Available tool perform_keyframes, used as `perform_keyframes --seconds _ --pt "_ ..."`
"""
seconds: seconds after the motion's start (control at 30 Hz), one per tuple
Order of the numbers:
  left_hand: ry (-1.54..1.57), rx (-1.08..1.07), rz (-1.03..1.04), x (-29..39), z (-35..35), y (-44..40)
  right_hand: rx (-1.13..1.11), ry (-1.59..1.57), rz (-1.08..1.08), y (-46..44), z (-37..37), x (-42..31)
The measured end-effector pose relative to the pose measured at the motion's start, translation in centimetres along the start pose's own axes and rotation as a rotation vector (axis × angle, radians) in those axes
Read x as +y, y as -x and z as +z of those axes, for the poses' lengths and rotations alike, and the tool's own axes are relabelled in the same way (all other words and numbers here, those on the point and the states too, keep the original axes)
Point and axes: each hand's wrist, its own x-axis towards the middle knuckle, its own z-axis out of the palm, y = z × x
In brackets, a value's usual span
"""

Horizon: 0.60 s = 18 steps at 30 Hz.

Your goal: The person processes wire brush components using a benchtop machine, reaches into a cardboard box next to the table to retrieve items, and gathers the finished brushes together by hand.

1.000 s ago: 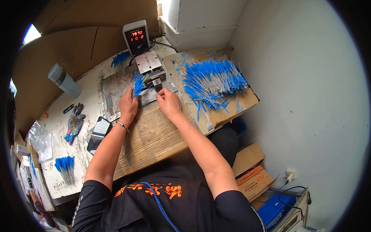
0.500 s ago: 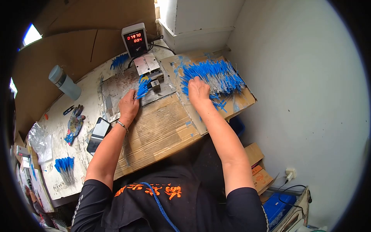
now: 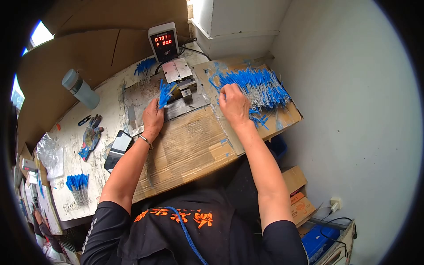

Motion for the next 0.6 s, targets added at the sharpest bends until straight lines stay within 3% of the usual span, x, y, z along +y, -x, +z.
perform_keyframes --seconds 0.07,0.13,0.23,0.33,0.6 --pt "0.162 0.071 -0.034 -0.5 0.4 -0.1 -0.008 -0.282 0.069 0.9 1.1 -2.5" --pt "0.21 0.061 -0.069 -1.1 0.8 -0.4 -0.195 -0.393 0.173 2.5 3.5 -4.9" --pt "0.289 0.071 -0.114 -1.6 1.2 -0.5 -0.297 -0.504 0.333 3.5 7.2 -6.1" --pt "0.296 0.081 -0.128 -1.5 1.2 -0.5 -0.257 -0.542 0.422 3.0 8.7 -6.0" --pt "0.248 0.069 -0.103 -0.8 0.7 -0.4 -0.222 -0.517 0.408 1.7 9.6 -6.0"
